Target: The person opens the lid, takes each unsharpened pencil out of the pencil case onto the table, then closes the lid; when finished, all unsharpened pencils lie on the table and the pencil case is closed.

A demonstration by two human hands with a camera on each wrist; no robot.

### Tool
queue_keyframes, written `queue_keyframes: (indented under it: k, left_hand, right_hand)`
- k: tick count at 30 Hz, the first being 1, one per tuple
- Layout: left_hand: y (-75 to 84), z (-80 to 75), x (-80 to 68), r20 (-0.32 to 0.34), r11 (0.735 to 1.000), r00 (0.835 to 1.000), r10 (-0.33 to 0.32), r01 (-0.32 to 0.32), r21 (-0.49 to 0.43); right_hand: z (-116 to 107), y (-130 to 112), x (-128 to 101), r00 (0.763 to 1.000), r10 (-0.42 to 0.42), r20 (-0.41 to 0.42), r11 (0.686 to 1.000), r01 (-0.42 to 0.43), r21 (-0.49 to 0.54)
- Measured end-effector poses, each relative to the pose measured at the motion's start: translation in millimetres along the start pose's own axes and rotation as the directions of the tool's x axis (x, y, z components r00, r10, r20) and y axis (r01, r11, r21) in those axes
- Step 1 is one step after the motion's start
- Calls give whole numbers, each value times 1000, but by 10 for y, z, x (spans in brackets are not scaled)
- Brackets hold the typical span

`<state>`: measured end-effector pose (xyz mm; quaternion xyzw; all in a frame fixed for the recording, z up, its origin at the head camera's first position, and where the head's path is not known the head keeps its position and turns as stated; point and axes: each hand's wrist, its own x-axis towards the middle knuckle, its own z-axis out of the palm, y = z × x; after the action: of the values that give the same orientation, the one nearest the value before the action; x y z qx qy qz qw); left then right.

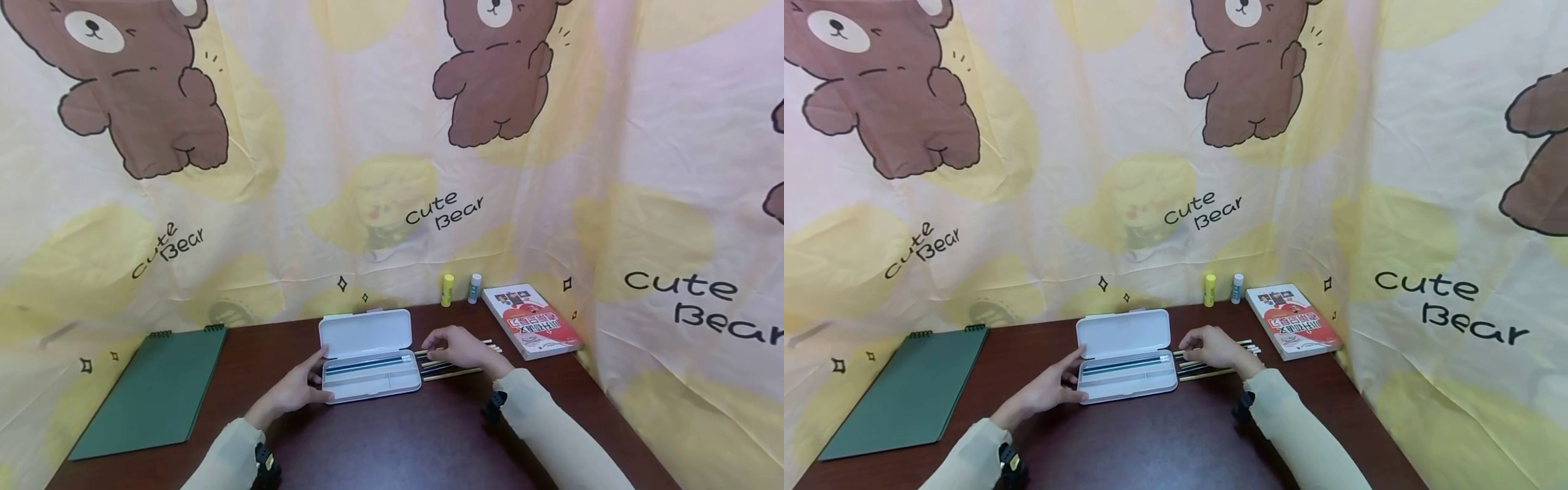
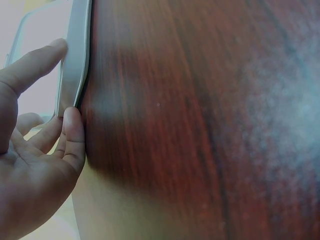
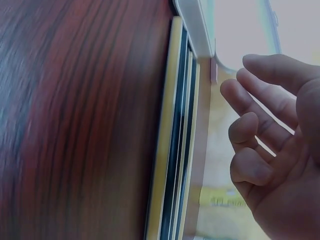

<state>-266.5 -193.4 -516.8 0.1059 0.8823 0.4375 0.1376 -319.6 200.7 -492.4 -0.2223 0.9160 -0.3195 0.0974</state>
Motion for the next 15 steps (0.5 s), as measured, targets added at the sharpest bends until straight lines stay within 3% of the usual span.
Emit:
queue_keyframes:
  k: [15]
  left_hand:
    - [-41, 3, 34, -1, 1000, 1000, 1, -1, 11]
  right_hand:
    - [257, -270, 189, 988, -130, 79, 990, 135, -51]
